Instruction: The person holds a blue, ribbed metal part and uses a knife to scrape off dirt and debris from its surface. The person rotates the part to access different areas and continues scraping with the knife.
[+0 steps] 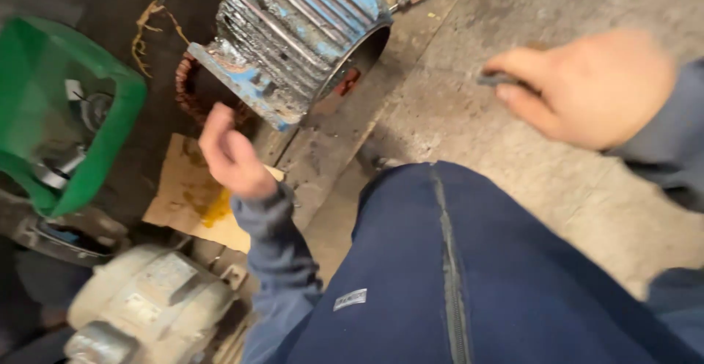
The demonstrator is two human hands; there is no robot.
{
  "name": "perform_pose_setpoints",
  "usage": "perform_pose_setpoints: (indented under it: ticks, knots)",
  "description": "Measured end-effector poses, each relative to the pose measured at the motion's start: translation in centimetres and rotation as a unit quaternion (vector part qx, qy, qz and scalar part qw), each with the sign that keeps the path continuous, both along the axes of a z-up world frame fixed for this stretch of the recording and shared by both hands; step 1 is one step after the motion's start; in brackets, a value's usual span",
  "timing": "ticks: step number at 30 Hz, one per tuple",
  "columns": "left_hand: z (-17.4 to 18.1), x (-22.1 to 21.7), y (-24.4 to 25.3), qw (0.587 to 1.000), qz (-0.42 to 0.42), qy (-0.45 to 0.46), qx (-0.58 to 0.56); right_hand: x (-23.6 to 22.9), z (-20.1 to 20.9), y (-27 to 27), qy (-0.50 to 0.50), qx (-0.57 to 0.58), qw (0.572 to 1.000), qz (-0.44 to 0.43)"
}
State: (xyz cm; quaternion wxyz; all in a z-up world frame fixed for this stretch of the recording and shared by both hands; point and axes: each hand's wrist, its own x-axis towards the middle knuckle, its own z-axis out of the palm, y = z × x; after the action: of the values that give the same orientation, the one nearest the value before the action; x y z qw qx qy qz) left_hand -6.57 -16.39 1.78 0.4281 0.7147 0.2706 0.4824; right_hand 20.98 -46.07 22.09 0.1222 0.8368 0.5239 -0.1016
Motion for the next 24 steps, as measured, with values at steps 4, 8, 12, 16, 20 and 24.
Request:
perform_pose_setpoints:
  ticks: [4, 8, 12, 16, 20, 24]
  knots:
    - [0.5, -0.7, -8.3, 0.992, -0.098, 0.064, -0.053, -1.2, -7.4, -2.9, 0.174, 0.209, 0.962, -0.004]
    - [5.5, 3.7, -10.7, 0.965, -0.19, 0.134, 0.118, -4.6, -11.9, -2.4, 0.305, 0.291, 0.906, -0.019]
    - [3.3, 5.0, -10.0, 0.903, -0.301, 0.155, 0.263, -5.6, -12.9, -1.2, 0.388, 0.256, 0.885, -0.034]
    - [0.4, 4.4, -8.3, 0.835, -0.426, 0.322, 0.135, -2.0, -13.7, -0.1, 0.477, 0.269, 0.837, -0.02]
    - [-3.4, 3.4, -7.5, 0.844, -0.393, 0.364, 0.021, 0.6, -17.2, 0.2, 0.483, 0.282, 0.816, -0.146]
    - [-6.1, 4.0, -9.1, 0.879, -0.345, 0.318, -0.084, 2.0, -20.2, 3.1, 0.606, 0.371, 0.693, -0.125]
